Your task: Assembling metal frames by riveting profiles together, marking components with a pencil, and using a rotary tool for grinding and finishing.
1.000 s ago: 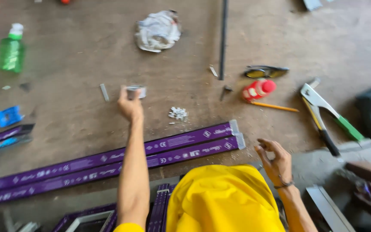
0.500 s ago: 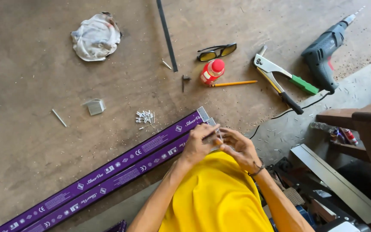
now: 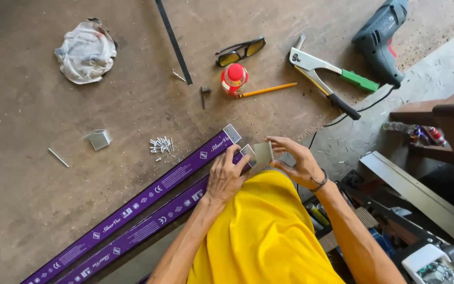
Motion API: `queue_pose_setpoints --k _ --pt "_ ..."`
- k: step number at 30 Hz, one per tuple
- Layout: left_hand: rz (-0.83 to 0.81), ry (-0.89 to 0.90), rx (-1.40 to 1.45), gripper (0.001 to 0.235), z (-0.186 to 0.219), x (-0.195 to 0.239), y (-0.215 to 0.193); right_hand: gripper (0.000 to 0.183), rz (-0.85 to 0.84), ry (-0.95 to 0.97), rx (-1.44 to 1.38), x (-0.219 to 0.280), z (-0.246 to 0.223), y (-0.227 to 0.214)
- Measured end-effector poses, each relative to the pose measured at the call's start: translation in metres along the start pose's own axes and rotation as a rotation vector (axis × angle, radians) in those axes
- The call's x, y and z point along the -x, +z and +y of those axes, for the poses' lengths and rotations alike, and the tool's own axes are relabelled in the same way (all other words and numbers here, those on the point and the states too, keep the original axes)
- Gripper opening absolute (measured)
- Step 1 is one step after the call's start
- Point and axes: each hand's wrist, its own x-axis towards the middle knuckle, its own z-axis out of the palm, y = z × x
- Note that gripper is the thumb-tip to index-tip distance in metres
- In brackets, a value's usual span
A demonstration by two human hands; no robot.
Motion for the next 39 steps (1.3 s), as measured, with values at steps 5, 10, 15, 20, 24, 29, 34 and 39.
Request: queue_pose_setpoints --k 5,10,15,20,24,29,34,39 --pt "-0.065 -0.007 0.127 0.054 0.024 -0.001 -0.046 0.049 -0.241 -0.239 0.158 -0.015 -0.027 -0.012" --pt "-0.132 0.028 0.169 0.038 0.037 -0.008 -0.074 0.048 -0.416 -0.328 0.17 -0.026 -0.037 -0.01" --pt "-0.156 0.045 0.142 0.033 0.039 -0.011 -0.089 0.052 -0.437 -0.362 0.151 -0.032 -0.047 -0.009" --pt "-0.163 0.072 0.148 0.033 0.048 -0.013 -0.116 0.051 -0.429 -0.383 0.13 -0.031 -0.058 -0.009" --pt "-0.135 0.108 0.134 0.034 0.051 -0.011 -0.117 0.056 -0.418 -0.461 0.171 -0.03 -0.064 -0.014" --pt "-0.065 0.218 0.072 0.04 0.053 -0.008 -0.126 0.048 -0.486 -0.493 0.119 -0.027 -0.076 -0.018" --pt "-0.025 0.183 -0.085 0.036 0.063 -0.003 -0.136 0.048 -0.462 -0.557 0.147 -0.024 -0.079 -0.018" --pt "0.018 0.223 -0.064 0.04 0.064 -0.002 -0.145 0.05 -0.516 -0.546 0.149 -0.024 -0.091 -0.023"
